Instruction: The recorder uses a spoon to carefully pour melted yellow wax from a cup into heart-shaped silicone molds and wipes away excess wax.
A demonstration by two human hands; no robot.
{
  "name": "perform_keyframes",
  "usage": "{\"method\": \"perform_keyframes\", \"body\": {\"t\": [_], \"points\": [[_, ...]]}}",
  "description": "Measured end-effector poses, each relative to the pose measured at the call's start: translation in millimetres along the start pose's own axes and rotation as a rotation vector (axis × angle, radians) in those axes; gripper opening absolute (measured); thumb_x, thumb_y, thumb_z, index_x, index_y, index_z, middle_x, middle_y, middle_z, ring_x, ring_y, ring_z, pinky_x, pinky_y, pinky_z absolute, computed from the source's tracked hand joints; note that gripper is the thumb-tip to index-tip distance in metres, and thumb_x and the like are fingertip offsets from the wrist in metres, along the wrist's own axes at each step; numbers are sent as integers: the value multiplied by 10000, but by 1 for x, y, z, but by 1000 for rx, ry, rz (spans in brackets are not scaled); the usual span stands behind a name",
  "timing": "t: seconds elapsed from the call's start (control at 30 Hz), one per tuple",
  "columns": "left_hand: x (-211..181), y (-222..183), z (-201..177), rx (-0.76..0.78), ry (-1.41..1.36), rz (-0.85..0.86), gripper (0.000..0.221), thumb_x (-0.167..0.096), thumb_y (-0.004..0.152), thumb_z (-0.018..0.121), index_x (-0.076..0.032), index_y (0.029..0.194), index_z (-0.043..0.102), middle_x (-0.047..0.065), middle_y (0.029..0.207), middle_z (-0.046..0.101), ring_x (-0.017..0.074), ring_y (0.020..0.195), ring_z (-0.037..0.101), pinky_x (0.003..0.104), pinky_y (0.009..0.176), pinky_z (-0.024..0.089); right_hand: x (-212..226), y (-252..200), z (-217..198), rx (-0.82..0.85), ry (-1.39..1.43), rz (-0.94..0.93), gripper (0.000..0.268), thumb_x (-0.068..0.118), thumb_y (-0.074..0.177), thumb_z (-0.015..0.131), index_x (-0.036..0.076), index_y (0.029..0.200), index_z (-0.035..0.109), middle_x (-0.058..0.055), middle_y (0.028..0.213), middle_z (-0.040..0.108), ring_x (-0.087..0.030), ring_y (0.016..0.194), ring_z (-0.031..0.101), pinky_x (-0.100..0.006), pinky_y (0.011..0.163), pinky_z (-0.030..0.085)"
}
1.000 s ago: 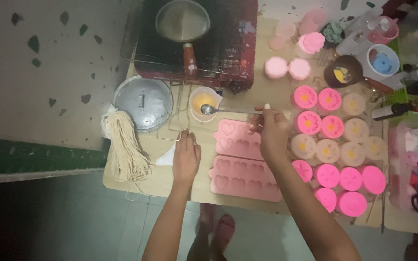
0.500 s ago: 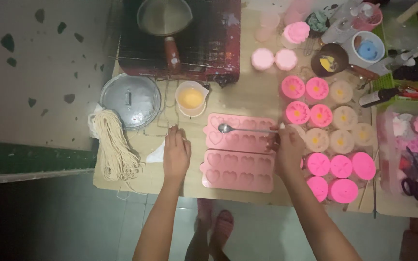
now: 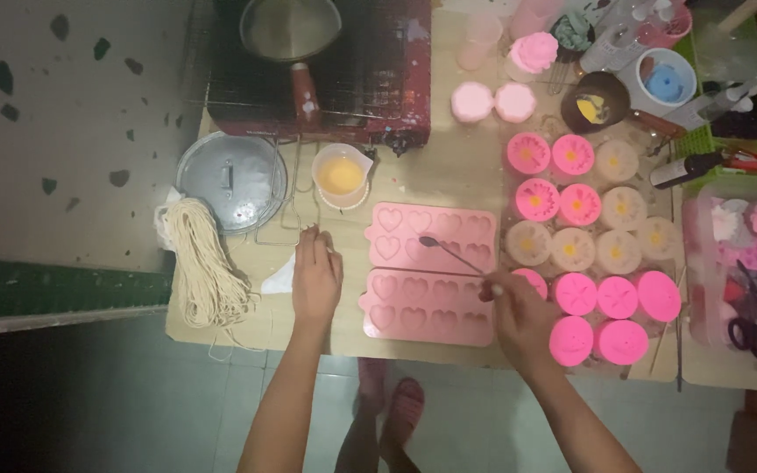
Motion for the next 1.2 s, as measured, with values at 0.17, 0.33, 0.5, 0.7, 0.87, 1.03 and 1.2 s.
{"method": "perform_keyframes", "body": {"t": [0.17, 0.33, 0.5, 0.7, 0.87, 1.03, 1.2], "points": [[3, -2, 4, -20, 20, 28, 292, -31, 935, 577, 69, 1208, 547, 288, 1338, 555, 472, 1249, 530, 521, 1039, 469, -7, -13, 3, 31, -161, -270, 163, 63, 1040, 526, 32, 1127, 661, -107, 1027, 731, -189, 938, 716, -317, 806, 579], [6, -3, 6, -38, 41, 20, 296, -44, 956, 574, 76, 1225, 551, 299, 1348, 557, 476, 1229, 544, 512, 1015, 482, -35, 0, 12, -75, 152, 88, 190, 108, 1088, 487, -1, 1054, 640, -103, 942, 724, -206, 889, 716, -342, 837, 580], [17, -7, 16, -53, 99, 35, 310, -77, 955, 572, 76, 1224, 552, 299, 1358, 556, 474, 1236, 550, 511, 1055, 479, -60, 49, 25, -323, 850, 559, 272, 228, 1099, 512, -22, 1115, 618, -107, 966, 647, -189, 853, 676, -334, 720, 598], [14, -4, 13, -7, 58, 18, 325, -88, 957, 553, 78, 1237, 550, 311, 1382, 537, 477, 1241, 535, 519, 1041, 466, 48, 117, 77, -121, 704, 211, 267, 209, 1067, 518, -16, 1180, 607, -92, 1074, 688, -181, 904, 725, -307, 730, 656], [9, 0, 6, 20, 27, -11, 302, -77, 952, 555, 59, 1222, 554, 299, 1368, 541, 477, 1254, 523, 517, 1048, 467, 66, 133, 117, 55, 341, 2, 315, 185, 1039, 529, -36, 1201, 684, -85, 954, 753, -160, 809, 740, -273, 625, 590], [10, -1, 5, -3, 38, -37, 295, -76, 959, 551, 52, 1224, 555, 288, 1361, 549, 472, 1257, 524, 519, 1040, 465, 61, 135, 124, 56, 443, 25, 316, 219, 1084, 537, -49, 1158, 689, -75, 910, 712, -126, 749, 684, -262, 626, 585], [8, 0, 5, 7, 10, -24, 293, -59, 947, 558, 53, 1218, 555, 294, 1364, 539, 473, 1270, 513, 522, 1049, 459, 10, 142, 115, -137, 674, 329, 324, 266, 1083, 531, -25, 1045, 668, -63, 807, 647, -107, 623, 580, -264, 536, 510]]}}
Point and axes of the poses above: each hand's wrist, its own y-axis towards the middle knuckle, its own z-axis out of the palm, x = y × z, the point moved 5 cm from there along y, towards the middle knuckle
